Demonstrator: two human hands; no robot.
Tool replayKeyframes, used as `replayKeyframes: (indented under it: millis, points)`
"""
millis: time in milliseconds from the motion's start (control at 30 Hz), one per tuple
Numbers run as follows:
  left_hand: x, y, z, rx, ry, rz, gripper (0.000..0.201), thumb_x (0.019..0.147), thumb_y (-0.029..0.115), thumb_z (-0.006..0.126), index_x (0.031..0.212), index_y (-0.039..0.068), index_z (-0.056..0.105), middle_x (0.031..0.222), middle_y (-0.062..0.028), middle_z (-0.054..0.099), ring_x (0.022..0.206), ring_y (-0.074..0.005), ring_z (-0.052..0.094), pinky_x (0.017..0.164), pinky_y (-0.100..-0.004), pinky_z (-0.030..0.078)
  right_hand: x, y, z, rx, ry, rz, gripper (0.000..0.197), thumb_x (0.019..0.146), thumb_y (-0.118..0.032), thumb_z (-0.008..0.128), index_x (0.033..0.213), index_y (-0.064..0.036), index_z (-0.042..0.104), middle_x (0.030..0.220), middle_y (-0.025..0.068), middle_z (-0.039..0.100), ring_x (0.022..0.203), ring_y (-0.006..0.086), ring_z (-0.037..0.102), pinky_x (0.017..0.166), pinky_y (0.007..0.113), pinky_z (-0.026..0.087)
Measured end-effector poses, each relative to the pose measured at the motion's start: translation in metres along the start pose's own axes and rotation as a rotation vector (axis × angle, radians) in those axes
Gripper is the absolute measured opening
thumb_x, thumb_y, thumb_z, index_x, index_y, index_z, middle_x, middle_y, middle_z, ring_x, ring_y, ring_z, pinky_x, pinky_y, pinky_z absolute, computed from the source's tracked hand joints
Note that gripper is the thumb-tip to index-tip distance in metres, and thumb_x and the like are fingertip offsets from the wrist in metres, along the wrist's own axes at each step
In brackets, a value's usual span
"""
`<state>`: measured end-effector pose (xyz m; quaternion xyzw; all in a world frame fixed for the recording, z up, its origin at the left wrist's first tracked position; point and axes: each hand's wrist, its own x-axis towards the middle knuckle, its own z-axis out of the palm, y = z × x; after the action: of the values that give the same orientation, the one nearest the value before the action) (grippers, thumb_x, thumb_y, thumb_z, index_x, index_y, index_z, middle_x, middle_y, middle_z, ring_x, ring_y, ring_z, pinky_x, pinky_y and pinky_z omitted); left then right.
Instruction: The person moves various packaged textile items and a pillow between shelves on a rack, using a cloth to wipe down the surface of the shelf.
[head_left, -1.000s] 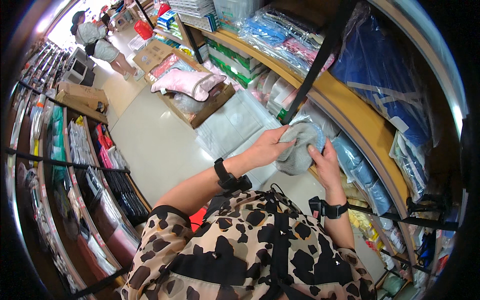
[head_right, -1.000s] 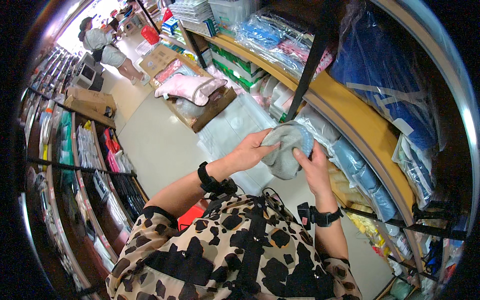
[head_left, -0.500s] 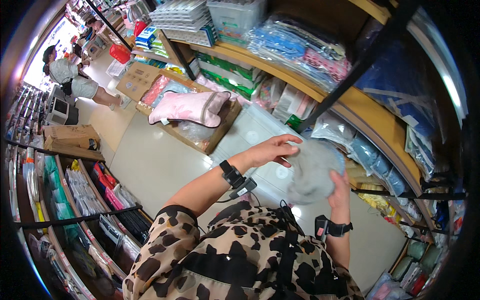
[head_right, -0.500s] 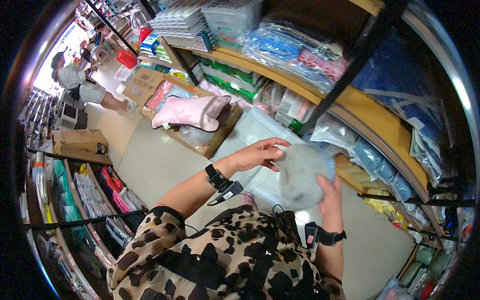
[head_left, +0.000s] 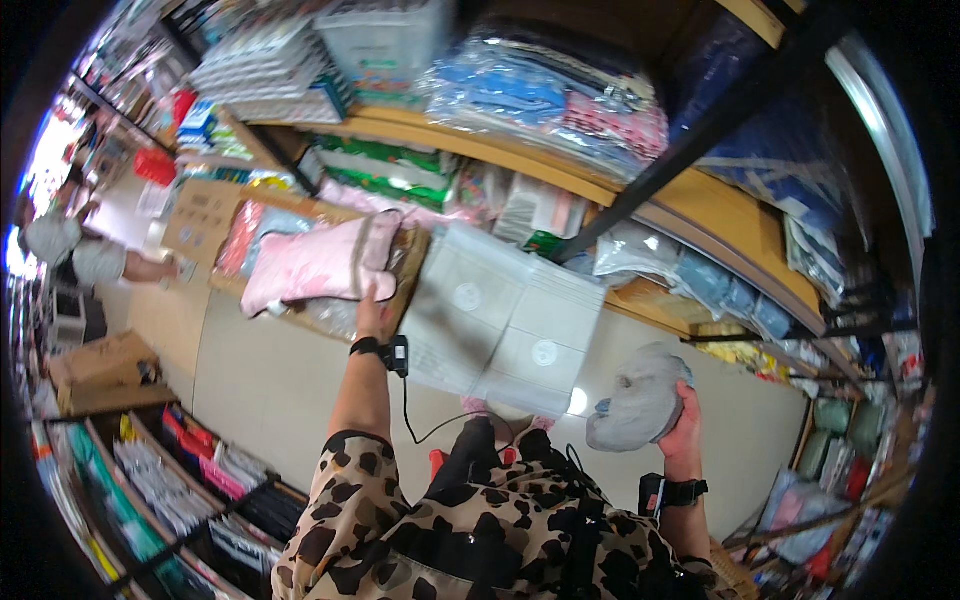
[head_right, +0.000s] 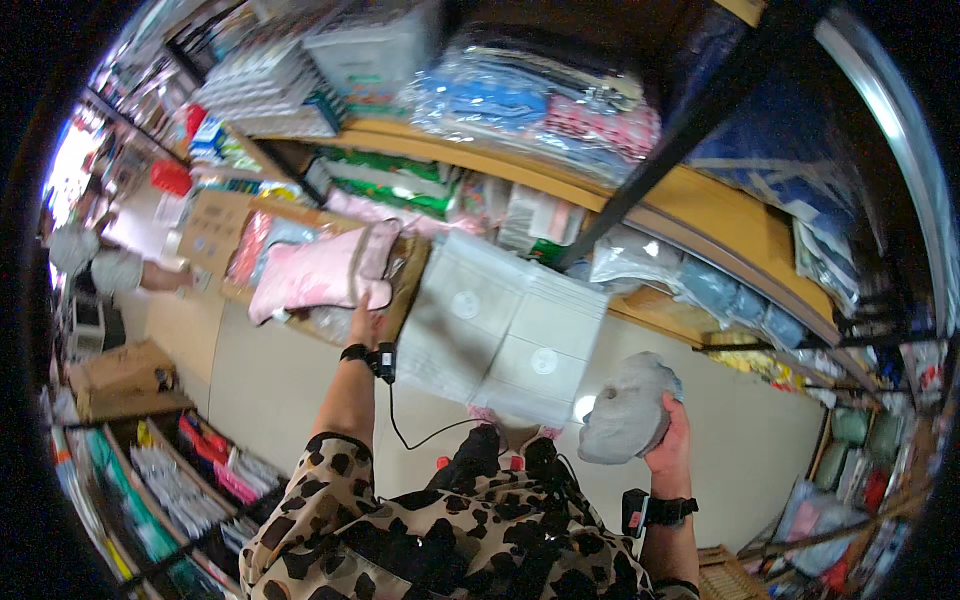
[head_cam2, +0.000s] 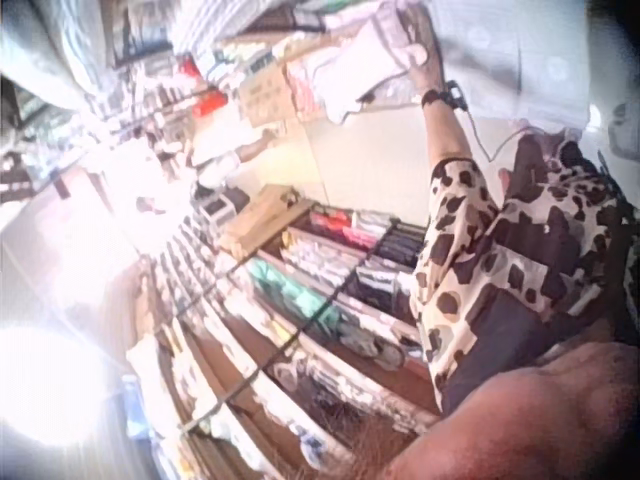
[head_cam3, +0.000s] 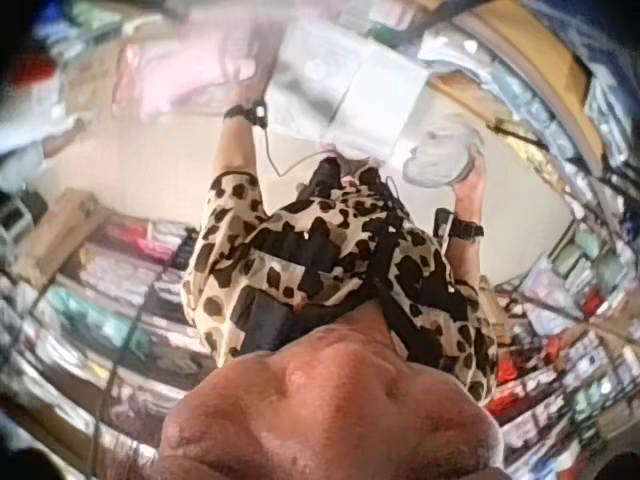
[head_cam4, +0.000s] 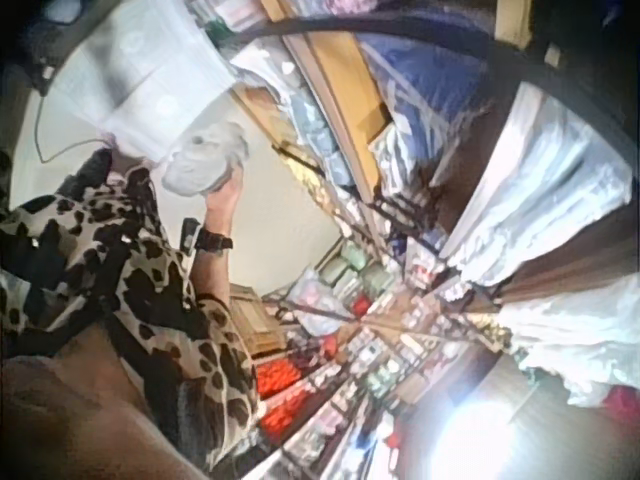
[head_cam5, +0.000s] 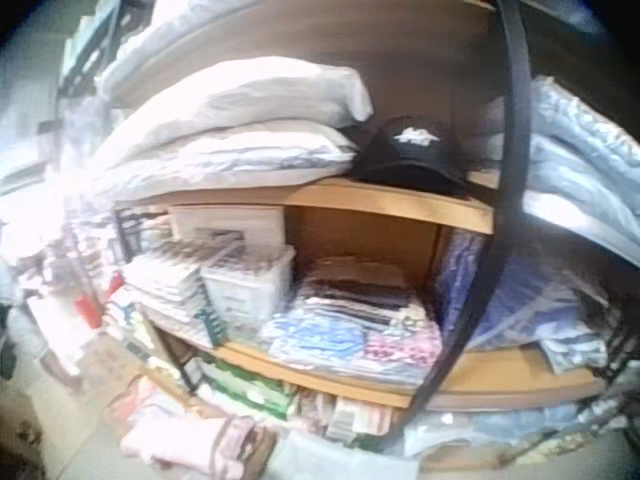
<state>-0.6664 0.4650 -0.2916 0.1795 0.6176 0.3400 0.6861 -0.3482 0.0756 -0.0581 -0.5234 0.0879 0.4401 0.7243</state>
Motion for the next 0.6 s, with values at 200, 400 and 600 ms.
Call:
replayKeyframes:
  millis: [200, 400, 600]
  points:
    - [0.048, -0.006, -0.024, -0.130, -0.088, -0.211, 0.069, 0.065, 0.063, 0.063, 0.098, 0.004, 0.046, 0.078, -0.0065, 0.044, 0.067, -0.0199, 0.047, 0.063, -0.0329, 0.047, -0.017, -0.006, 0.004, -0.008, -0.038, -0.041, 0.046, 0.083, -0.025, 0.047, 0.120, 0.0000, 0.043, 0.117, 0.0133, 0.050, 0.107, 0.0276, 0.050, 0.090, 0.041, 0.041]
    - [0.058, 0.018, -0.044, -0.130, -0.199, 0.038, 0.032, 0.080, 0.037, 0.061, 0.091, 0.008, 0.057, 0.078, -0.0020, 0.060, 0.069, -0.0135, 0.056, 0.058, -0.0262, 0.048, -0.027, -0.003, 0.008, 0.017, -0.034, -0.042, 0.045, 0.083, -0.026, 0.046, 0.120, 0.0003, 0.042, 0.116, 0.0139, 0.051, 0.105, 0.0288, 0.051, 0.088, 0.042, 0.043]
    - [0.022, 0.082, -0.051, -0.132, -0.241, 0.362, 0.030, 0.081, 0.030, 0.061, 0.095, 0.004, 0.056, 0.081, -0.0043, 0.060, 0.069, -0.0154, 0.057, 0.059, -0.0263, 0.047, -0.018, 0.002, 0.004, 0.079, -0.062, -0.070, 0.041, 0.083, -0.019, 0.047, 0.120, 0.0002, 0.042, 0.114, 0.0127, 0.052, 0.104, 0.0261, 0.052, 0.090, 0.039, 0.041]
